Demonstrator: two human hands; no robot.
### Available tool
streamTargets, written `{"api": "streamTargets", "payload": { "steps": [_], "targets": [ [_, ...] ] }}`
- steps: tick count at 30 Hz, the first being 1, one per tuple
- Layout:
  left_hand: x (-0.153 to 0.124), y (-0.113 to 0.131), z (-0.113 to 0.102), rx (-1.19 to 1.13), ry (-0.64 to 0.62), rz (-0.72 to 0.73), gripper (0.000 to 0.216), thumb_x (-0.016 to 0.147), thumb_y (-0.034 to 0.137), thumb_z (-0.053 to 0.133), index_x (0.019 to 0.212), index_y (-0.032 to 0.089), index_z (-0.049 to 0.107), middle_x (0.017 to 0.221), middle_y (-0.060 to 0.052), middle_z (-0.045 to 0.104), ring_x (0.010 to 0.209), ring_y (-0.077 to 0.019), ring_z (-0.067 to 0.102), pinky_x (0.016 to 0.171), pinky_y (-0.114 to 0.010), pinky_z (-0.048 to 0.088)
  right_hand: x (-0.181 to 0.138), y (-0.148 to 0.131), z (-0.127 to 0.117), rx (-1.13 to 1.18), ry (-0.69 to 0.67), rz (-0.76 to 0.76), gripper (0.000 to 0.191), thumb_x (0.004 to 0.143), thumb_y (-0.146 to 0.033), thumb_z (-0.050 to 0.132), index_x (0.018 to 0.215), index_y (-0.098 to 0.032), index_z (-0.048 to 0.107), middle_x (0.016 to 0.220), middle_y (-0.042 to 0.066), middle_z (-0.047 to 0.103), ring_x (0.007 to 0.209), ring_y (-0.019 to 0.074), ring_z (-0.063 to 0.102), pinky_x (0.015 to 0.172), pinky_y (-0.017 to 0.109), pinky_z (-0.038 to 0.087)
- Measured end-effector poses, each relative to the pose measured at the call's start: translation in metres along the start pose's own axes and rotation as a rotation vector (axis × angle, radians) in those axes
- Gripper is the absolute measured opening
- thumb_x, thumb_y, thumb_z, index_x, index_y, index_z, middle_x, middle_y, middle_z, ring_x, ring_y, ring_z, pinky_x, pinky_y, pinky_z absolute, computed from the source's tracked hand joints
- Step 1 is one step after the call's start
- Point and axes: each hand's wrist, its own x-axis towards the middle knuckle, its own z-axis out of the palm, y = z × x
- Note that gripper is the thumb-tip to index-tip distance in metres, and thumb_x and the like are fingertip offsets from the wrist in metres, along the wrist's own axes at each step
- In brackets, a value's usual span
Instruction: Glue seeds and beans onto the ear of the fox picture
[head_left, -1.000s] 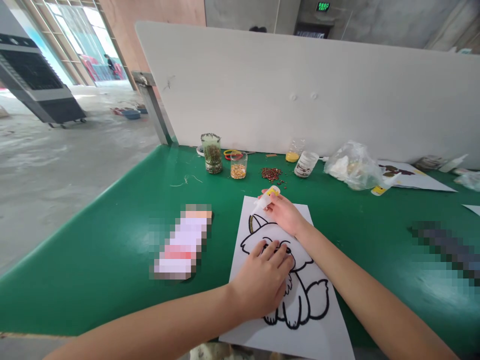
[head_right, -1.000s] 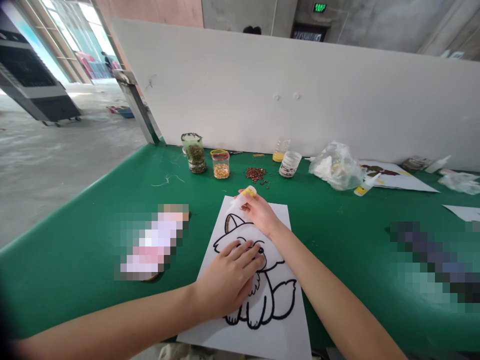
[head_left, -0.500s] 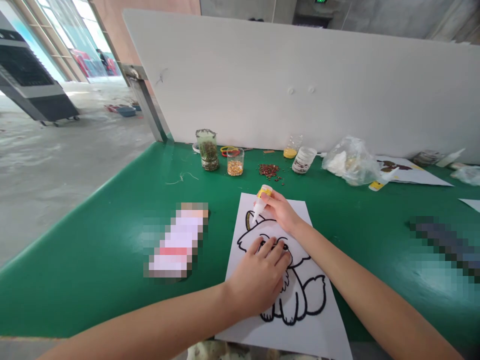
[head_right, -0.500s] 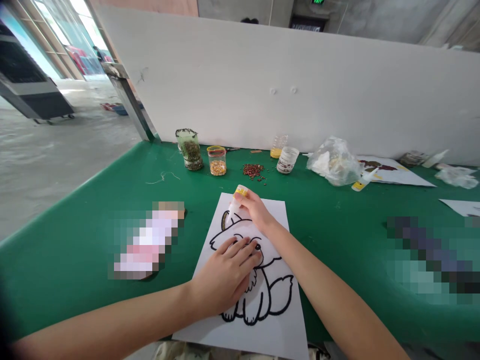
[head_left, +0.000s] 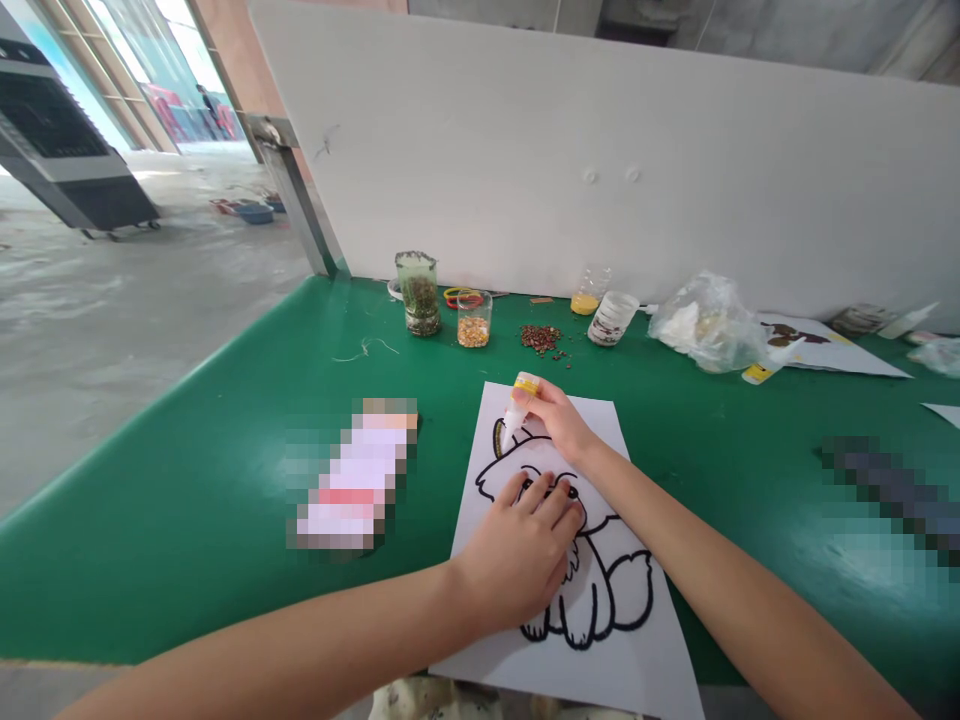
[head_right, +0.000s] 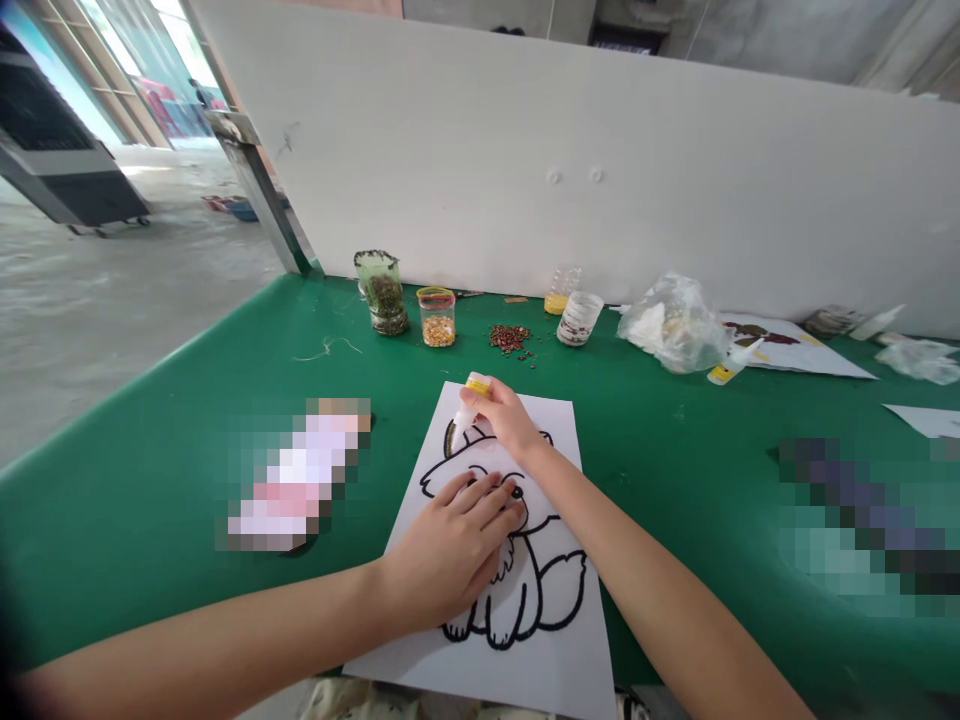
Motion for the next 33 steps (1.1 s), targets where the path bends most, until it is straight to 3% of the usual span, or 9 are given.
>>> {"api": "streamTargets", "payload": {
  "steps": [17, 33],
  "targets": [
    [0.0001, 0.0001, -0.0009, 0.017, -0.003, 0.001, 0.038, 0.093, 0.028, 0.032, 0.127, 0.016, 0.043, 0.136, -0.009, 0.047, 0.124, -0.0277, 0.043, 0.101, -0.043, 0.03, -0.0007, 0.002, -0.0016, -0.065, -0.041, -0.009, 0.032, 0.065, -0.042, 0.073, 0.074, -0.02, 0.052, 0.067, -0.004, 0.052, 0.064, 0.0112, 0.049, 0.063, 0.026, 0.038],
    [0.0006, 0.0006, -0.0028, 0.028, 0.001, 0.004, 0.037, 0.093, 0.028, 0.033, 0.125, 0.015, 0.045, 0.134, -0.01, 0.048, 0.124, -0.0276, 0.043, 0.101, -0.043, 0.031, 0.0007, 0.0002, -0.0023, -0.061, -0.031, 0.001, 0.034, 0.06, -0.043, 0.076, 0.071, -0.02, 0.054, 0.067, -0.002, 0.055, 0.065, 0.0132, 0.052, 0.065, 0.028, 0.042]
  ]
}}
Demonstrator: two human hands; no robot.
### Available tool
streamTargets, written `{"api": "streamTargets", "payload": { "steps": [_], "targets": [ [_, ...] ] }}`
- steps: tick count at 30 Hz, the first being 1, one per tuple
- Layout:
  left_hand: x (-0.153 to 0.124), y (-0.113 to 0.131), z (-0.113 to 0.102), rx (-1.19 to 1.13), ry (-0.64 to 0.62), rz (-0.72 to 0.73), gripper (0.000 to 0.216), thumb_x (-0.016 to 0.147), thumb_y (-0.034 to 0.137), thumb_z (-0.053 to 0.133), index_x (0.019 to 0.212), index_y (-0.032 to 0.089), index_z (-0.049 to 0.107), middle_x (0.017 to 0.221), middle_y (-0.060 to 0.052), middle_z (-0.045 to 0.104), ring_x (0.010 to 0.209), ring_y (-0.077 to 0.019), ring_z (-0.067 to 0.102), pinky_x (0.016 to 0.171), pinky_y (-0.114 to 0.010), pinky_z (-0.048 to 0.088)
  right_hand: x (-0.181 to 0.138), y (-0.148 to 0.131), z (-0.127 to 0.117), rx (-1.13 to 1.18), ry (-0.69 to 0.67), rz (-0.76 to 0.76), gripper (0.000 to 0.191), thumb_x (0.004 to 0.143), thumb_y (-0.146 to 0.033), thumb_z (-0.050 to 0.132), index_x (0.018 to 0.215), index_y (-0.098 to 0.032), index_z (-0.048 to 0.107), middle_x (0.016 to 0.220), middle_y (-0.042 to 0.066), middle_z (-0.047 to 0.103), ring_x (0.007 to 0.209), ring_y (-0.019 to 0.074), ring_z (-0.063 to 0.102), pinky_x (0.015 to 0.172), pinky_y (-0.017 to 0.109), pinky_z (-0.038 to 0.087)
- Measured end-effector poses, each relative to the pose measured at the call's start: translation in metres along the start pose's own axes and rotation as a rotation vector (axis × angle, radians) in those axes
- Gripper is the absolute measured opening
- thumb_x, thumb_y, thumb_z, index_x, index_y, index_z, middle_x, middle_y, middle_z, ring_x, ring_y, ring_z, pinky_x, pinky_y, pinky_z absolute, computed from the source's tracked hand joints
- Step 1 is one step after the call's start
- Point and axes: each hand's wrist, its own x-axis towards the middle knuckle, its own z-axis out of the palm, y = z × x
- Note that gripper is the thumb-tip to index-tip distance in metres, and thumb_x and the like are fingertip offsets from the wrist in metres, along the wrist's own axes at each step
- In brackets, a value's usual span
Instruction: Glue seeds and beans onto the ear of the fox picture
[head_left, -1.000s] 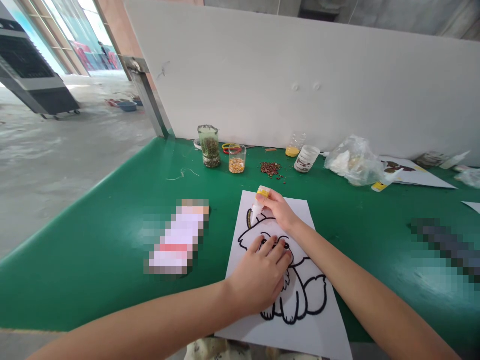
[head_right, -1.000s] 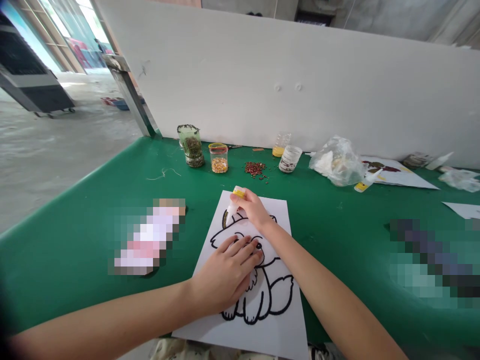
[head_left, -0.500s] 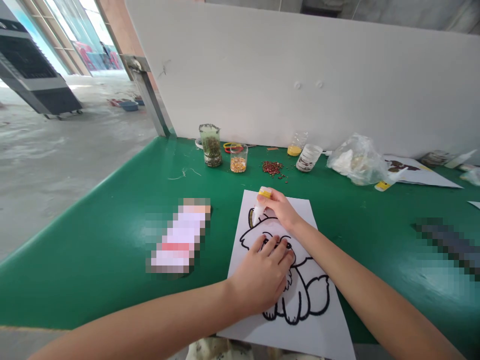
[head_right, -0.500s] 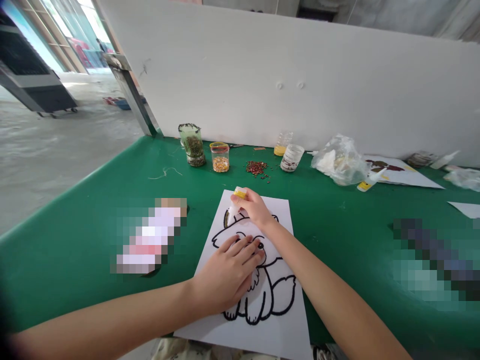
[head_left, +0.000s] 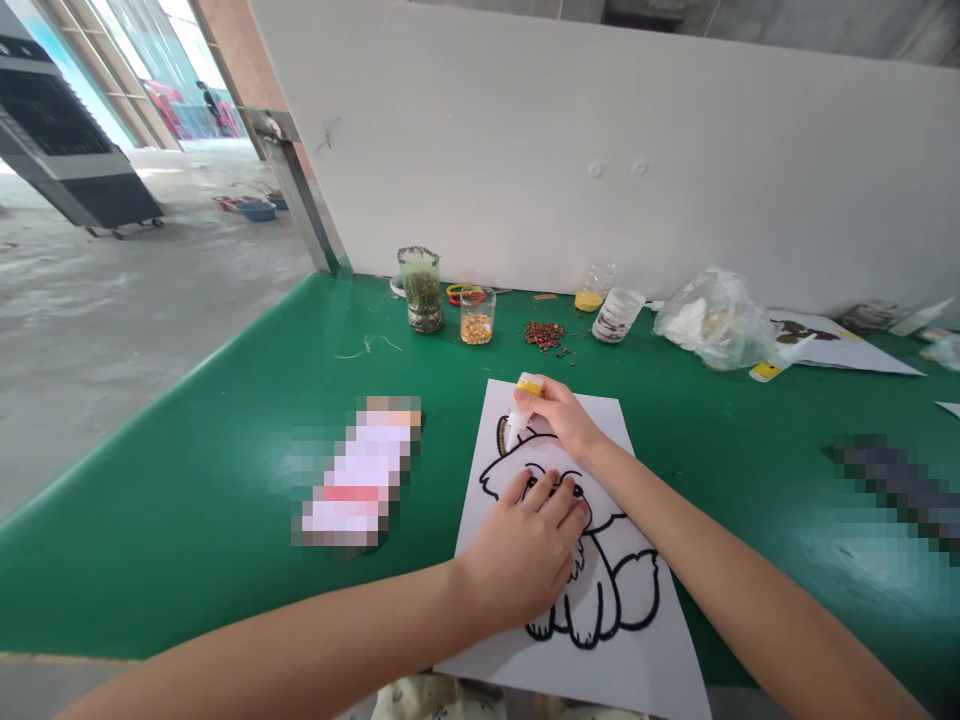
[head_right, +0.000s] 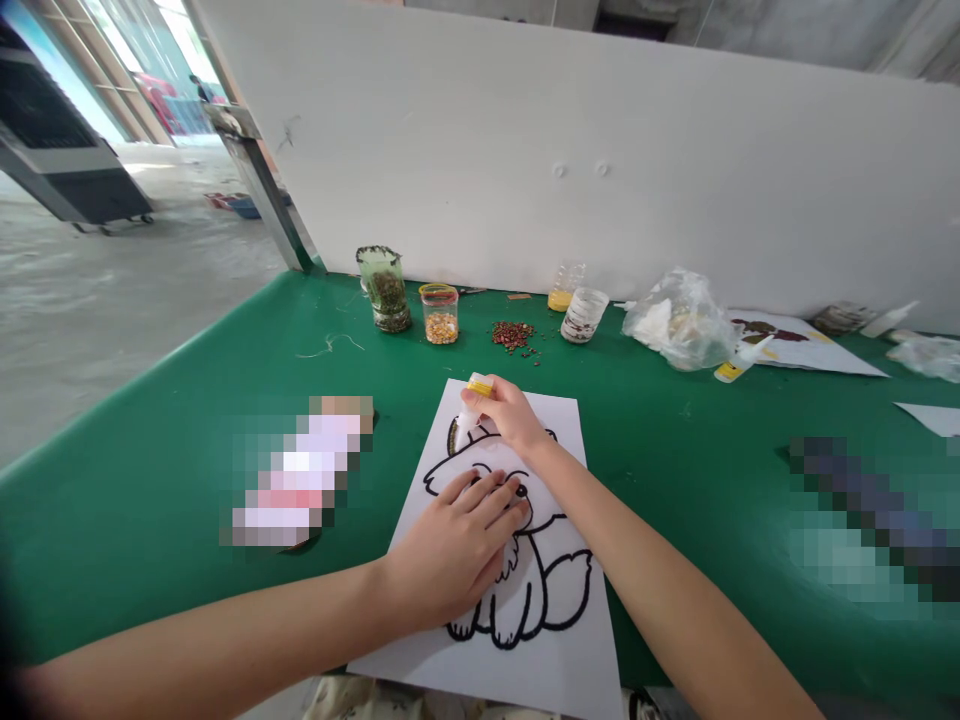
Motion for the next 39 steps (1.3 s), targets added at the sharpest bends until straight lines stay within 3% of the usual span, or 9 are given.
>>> {"api": "streamTargets", "payload": {
  "steps": [20, 39],
  "targets": [
    [0.0, -0.0001, 0.0012, -0.02, -0.001, -0.003, 0.036, 0.092, 0.027, 0.033, 0.124, 0.015, 0.045, 0.135, -0.009, 0.048, 0.125, -0.0279, 0.042, 0.101, -0.043, 0.03, 0.0014, -0.0007, 0.0029, 0.017, 0.047, -0.005, 0.035, 0.053, -0.041, 0.079, 0.069, -0.02, 0.056, 0.066, -0.002, 0.055, 0.062, 0.0133, 0.052, 0.062, 0.028, 0.043],
    [-0.0008, 0.0015, 0.0018, -0.02, 0.005, -0.007, 0.037, 0.092, 0.028, 0.034, 0.125, 0.014, 0.044, 0.135, -0.011, 0.046, 0.125, -0.0286, 0.042, 0.101, -0.044, 0.03, 0.0028, 0.0015, 0.0024, -0.009, 0.027, -0.003, 0.035, 0.057, -0.041, 0.077, 0.069, -0.019, 0.052, 0.065, -0.003, 0.051, 0.064, 0.0132, 0.052, 0.062, 0.028, 0.04]
  ]
}}
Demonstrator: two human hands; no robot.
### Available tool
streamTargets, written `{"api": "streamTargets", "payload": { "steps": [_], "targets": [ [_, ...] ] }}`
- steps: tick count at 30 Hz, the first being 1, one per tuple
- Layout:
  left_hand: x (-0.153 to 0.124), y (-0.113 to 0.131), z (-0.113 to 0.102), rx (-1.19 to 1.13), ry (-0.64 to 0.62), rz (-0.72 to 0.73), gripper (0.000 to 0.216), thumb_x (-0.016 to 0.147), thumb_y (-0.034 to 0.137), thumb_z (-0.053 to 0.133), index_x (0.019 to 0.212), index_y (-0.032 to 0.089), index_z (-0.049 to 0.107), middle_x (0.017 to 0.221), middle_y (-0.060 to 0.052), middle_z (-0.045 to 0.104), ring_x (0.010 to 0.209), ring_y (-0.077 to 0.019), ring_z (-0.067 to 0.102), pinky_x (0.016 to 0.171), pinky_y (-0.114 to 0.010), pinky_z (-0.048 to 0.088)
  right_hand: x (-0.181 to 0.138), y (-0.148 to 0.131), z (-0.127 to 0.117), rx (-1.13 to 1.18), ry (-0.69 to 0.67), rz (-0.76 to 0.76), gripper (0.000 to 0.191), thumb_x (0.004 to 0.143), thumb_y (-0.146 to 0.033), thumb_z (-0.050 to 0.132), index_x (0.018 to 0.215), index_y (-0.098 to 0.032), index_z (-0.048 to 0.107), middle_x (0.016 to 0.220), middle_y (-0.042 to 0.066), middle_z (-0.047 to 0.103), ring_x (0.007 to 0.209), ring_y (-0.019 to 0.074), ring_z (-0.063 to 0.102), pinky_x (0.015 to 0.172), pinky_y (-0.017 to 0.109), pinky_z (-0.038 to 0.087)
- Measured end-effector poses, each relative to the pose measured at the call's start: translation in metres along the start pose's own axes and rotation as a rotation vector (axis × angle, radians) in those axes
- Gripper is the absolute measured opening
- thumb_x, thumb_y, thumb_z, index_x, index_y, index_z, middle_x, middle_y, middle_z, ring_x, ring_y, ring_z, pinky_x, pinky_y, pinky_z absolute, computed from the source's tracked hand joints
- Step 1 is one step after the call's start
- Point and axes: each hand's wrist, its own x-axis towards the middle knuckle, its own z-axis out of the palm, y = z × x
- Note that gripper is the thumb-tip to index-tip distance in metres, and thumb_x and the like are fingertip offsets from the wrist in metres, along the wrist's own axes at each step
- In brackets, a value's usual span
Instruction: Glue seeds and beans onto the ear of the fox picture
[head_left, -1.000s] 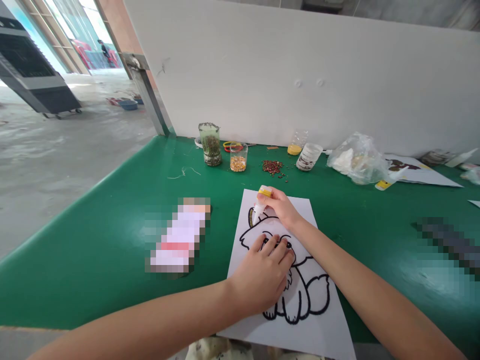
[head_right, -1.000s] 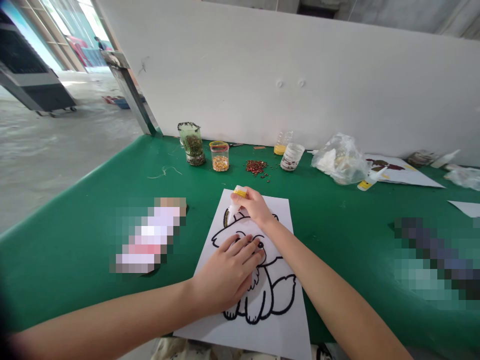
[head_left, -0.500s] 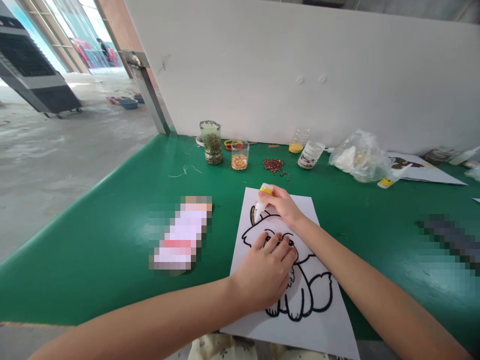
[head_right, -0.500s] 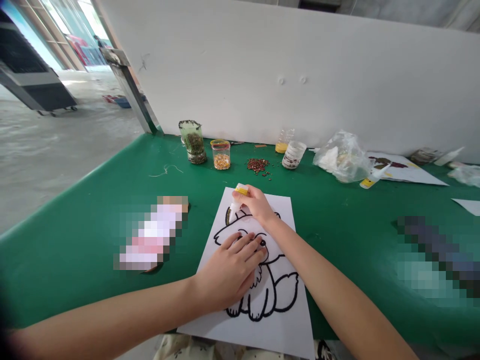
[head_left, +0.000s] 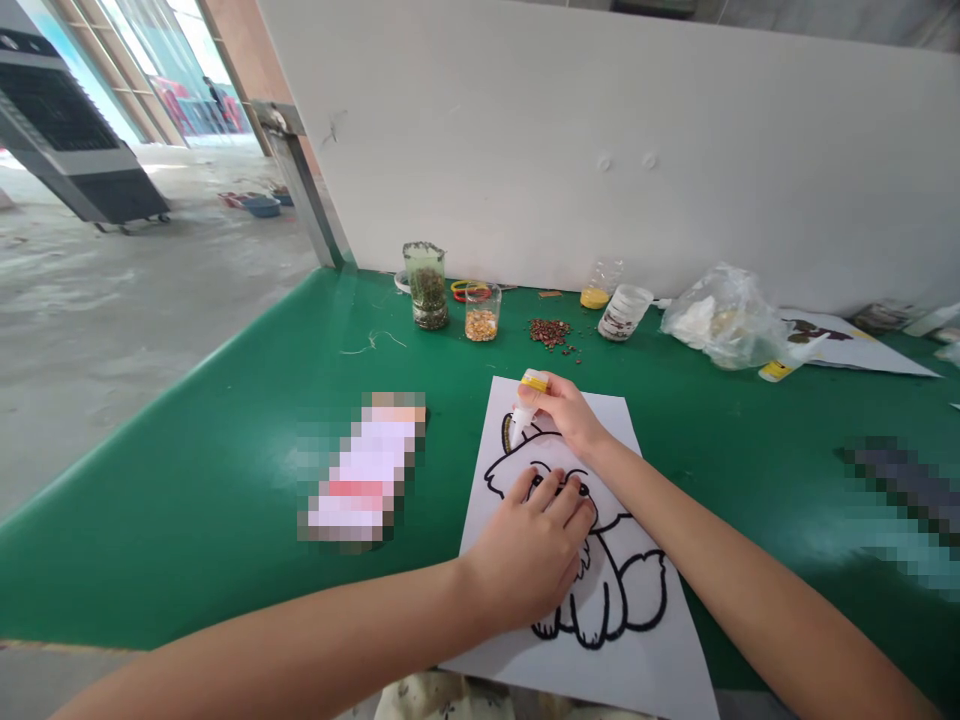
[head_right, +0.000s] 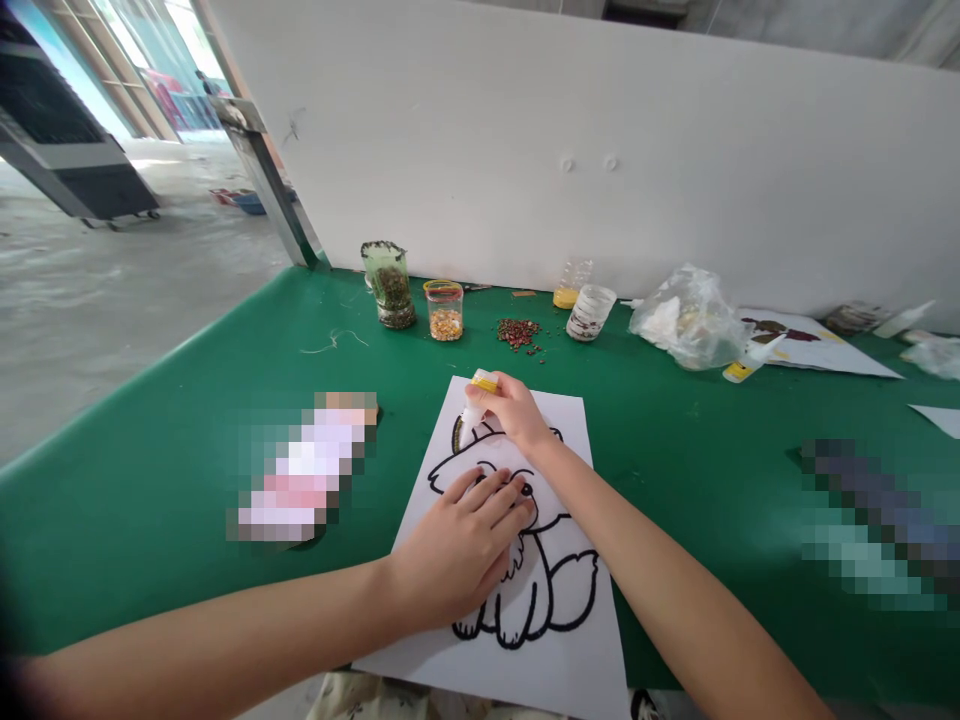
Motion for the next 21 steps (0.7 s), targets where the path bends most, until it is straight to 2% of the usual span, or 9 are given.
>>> {"api": "streamTargets", "payload": {
  "steps": [11, 21],
  "targets": [
    [-0.0001, -0.0001, -0.0002, 0.01, 0.003, 0.003, 0.036, 0.092, 0.028, 0.033, 0.124, 0.014, 0.045, 0.135, -0.01, 0.047, 0.125, -0.0288, 0.042, 0.101, -0.044, 0.031, -0.0003, -0.0006, 0.0011, -0.016, 0.005, -0.008, 0.035, 0.057, -0.04, 0.077, 0.067, -0.019, 0.051, 0.063, -0.004, 0.05, 0.06, 0.0111, 0.05, 0.06, 0.026, 0.04],
    [-0.0009, 0.0002, 0.0013, 0.011, 0.006, 0.005, 0.037, 0.093, 0.028, 0.032, 0.125, 0.014, 0.044, 0.135, -0.01, 0.047, 0.125, -0.0288, 0.042, 0.101, -0.044, 0.03, 0.0006, 0.0006, 0.001, -0.008, 0.025, -0.014, 0.035, 0.057, -0.042, 0.076, 0.069, -0.019, 0.052, 0.066, -0.003, 0.051, 0.062, 0.0122, 0.051, 0.064, 0.028, 0.043]
  ]
}}
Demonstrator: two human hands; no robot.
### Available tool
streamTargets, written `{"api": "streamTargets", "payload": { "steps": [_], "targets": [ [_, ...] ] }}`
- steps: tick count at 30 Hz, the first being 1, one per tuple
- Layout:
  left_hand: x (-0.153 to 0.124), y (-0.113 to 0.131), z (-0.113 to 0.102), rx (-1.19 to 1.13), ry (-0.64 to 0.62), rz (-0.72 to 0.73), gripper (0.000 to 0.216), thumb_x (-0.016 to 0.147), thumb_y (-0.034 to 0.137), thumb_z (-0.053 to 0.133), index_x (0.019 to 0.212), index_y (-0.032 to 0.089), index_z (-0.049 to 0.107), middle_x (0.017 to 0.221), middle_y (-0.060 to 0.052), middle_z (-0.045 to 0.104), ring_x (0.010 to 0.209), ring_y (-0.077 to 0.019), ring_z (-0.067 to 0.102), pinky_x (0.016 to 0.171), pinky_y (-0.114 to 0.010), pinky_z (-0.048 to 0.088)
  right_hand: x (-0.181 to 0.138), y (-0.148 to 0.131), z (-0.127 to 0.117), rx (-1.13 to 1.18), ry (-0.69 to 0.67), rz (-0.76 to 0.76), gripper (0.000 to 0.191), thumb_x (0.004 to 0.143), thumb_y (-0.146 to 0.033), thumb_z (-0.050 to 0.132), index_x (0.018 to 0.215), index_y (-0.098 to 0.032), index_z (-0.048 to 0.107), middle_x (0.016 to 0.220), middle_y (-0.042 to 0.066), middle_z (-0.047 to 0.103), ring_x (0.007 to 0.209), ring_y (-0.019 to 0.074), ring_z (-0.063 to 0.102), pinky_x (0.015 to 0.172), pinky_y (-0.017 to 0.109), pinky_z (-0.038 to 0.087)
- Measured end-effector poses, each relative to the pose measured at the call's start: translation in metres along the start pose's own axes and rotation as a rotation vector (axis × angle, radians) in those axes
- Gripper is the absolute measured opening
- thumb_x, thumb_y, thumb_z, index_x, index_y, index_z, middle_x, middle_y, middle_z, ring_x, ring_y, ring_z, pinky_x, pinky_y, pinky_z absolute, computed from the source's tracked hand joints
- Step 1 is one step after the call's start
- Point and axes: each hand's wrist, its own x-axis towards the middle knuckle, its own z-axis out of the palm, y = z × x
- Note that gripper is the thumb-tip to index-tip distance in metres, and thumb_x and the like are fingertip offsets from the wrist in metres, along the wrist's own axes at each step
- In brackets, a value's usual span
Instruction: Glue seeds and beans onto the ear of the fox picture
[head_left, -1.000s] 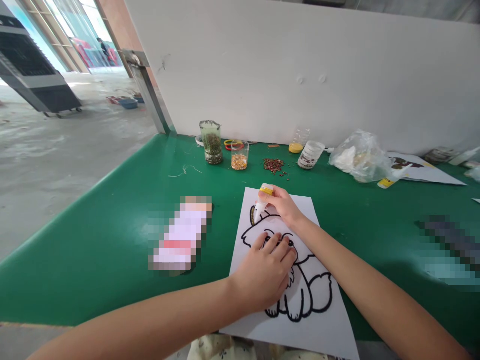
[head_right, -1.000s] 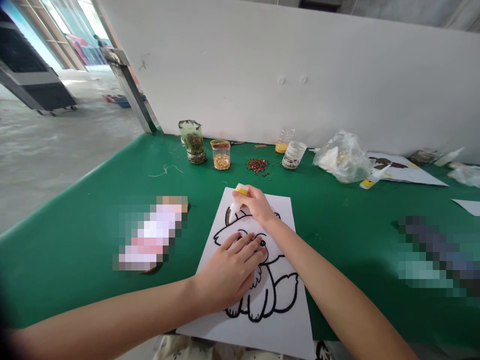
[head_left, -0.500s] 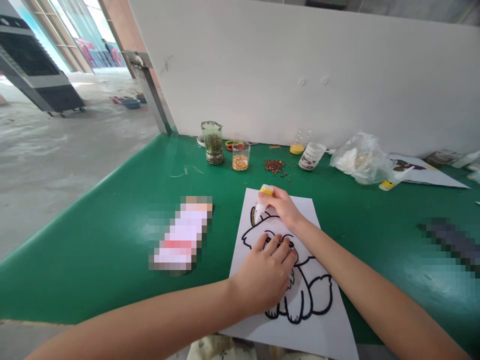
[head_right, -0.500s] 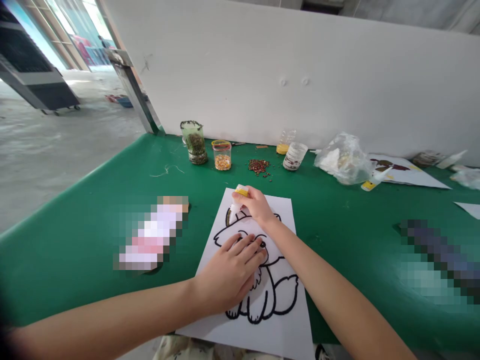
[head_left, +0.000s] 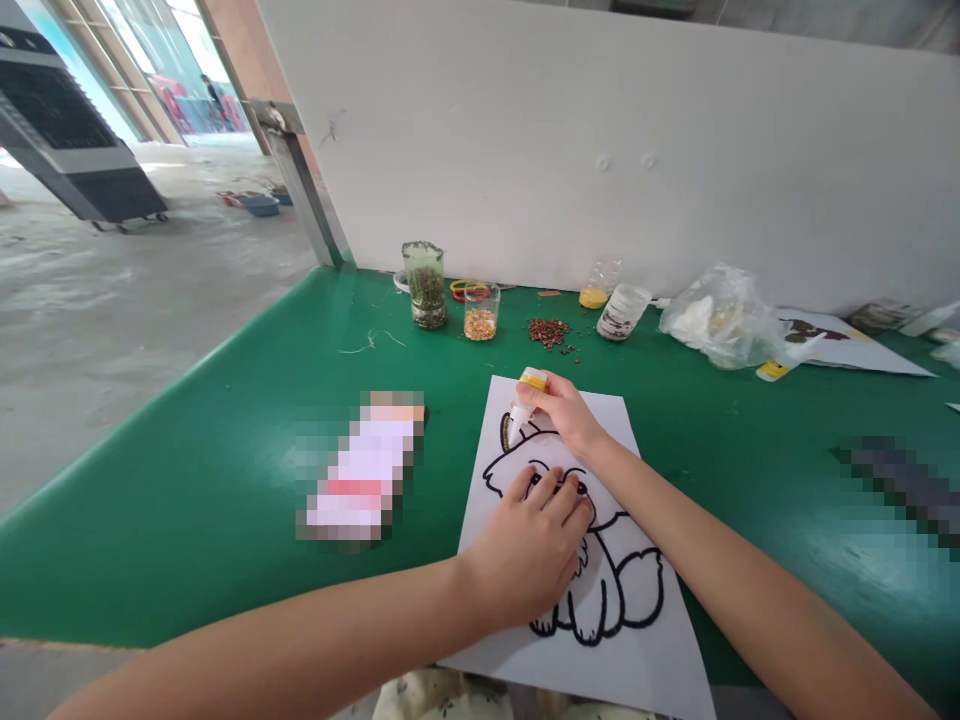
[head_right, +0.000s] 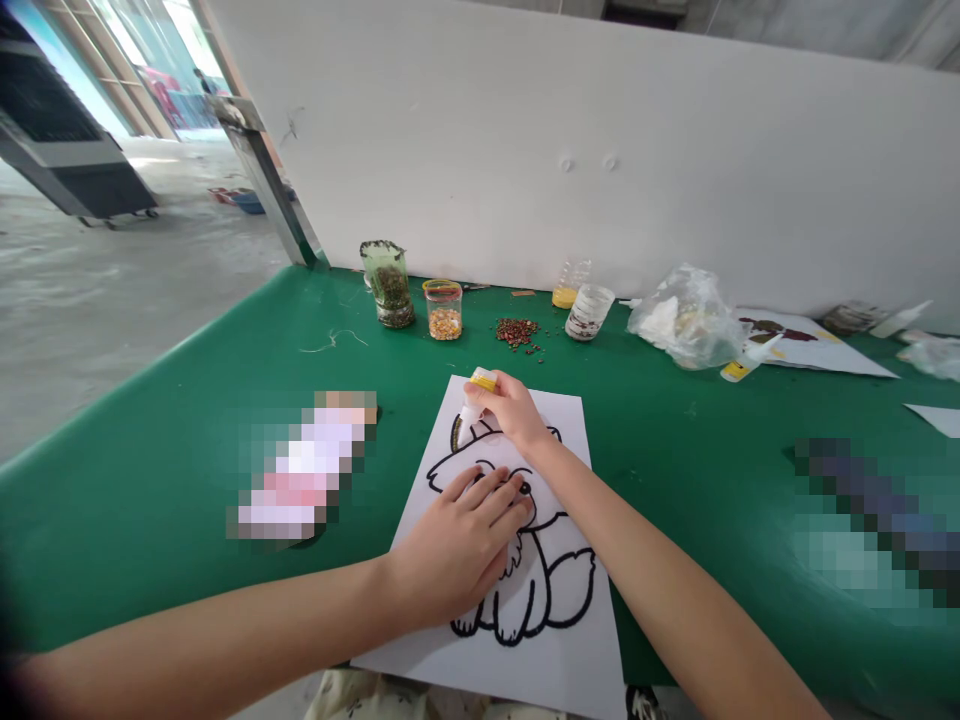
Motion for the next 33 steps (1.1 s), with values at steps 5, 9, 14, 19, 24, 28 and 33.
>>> {"api": "streamTargets", "payload": {
  "steps": [5, 9, 14, 19, 24, 28, 33],
  "targets": [
    [-0.0001, 0.0001, 0.0, 0.0, 0.001, -0.001, 0.037, 0.092, 0.028, 0.032, 0.124, 0.014, 0.044, 0.135, -0.01, 0.047, 0.125, -0.0286, 0.042, 0.101, -0.044, 0.031, -0.0006, -0.0013, 0.0005, 0.015, 0.008, 0.005, 0.036, 0.056, -0.041, 0.077, 0.069, -0.019, 0.052, 0.065, -0.003, 0.05, 0.062, 0.0126, 0.051, 0.065, 0.029, 0.044],
    [0.001, -0.0003, -0.0002, 0.002, 0.002, -0.002, 0.036, 0.092, 0.028, 0.032, 0.124, 0.014, 0.044, 0.135, -0.01, 0.047, 0.125, -0.0285, 0.042, 0.101, -0.044, 0.031, -0.0007, -0.0018, 0.0008, 0.027, 0.007, 0.006, 0.036, 0.056, -0.041, 0.077, 0.069, -0.019, 0.052, 0.066, -0.003, 0.051, 0.063, 0.0128, 0.052, 0.065, 0.029, 0.044],
    [0.0011, -0.0007, -0.0002, 0.006, 0.002, 0.001, 0.037, 0.092, 0.028, 0.032, 0.124, 0.014, 0.044, 0.135, -0.01, 0.047, 0.124, -0.0286, 0.042, 0.101, -0.044, 0.03, -0.0001, -0.0002, -0.0003, 0.012, 0.014, -0.008, 0.035, 0.057, -0.041, 0.076, 0.069, -0.02, 0.051, 0.066, -0.003, 0.05, 0.062, 0.0126, 0.051, 0.064, 0.029, 0.044],
    [0.0005, 0.0003, -0.0009, 0.008, 0.002, -0.001, 0.036, 0.093, 0.028, 0.032, 0.124, 0.014, 0.045, 0.134, -0.01, 0.048, 0.124, -0.0283, 0.043, 0.101, -0.044, 0.03, 0.0006, 0.0009, -0.0016, 0.014, 0.004, -0.012, 0.034, 0.059, -0.041, 0.076, 0.069, -0.02, 0.051, 0.066, -0.004, 0.05, 0.063, 0.0123, 0.052, 0.064, 0.028, 0.044],
    [0.0004, 0.0002, -0.0009, 0.01, 0.003, -0.001, 0.036, 0.093, 0.028, 0.033, 0.124, 0.014, 0.045, 0.134, -0.01, 0.048, 0.124, -0.0287, 0.042, 0.101, -0.044, 0.03, 0.0018, 0.0005, -0.0023, 0.032, 0.003, 0.002, 0.035, 0.057, -0.04, 0.077, 0.072, -0.019, 0.053, 0.067, -0.003, 0.053, 0.063, 0.0124, 0.054, 0.063, 0.028, 0.044],
    [0.0006, -0.0005, 0.0002, 0.009, 0.004, -0.001, 0.037, 0.093, 0.028, 0.033, 0.125, 0.014, 0.044, 0.135, -0.01, 0.047, 0.125, -0.0285, 0.041, 0.101, -0.044, 0.029, 0.0021, -0.0006, -0.0029, 0.033, -0.003, 0.018, 0.035, 0.055, -0.04, 0.078, 0.072, -0.019, 0.056, 0.068, -0.002, 0.056, 0.065, 0.0135, 0.056, 0.063, 0.027, 0.045],
    [0.0016, 0.0, -0.0006, 0.008, -0.001, 0.0, 0.037, 0.092, 0.028, 0.033, 0.124, 0.014, 0.044, 0.135, -0.01, 0.047, 0.125, -0.0283, 0.042, 0.101, -0.044, 0.03, 0.0022, 0.0, -0.004, 0.036, -0.008, 0.027, 0.034, 0.056, -0.04, 0.078, 0.073, -0.019, 0.058, 0.069, -0.002, 0.058, 0.064, 0.0141, 0.057, 0.064, 0.028, 0.046]
  ]
}}
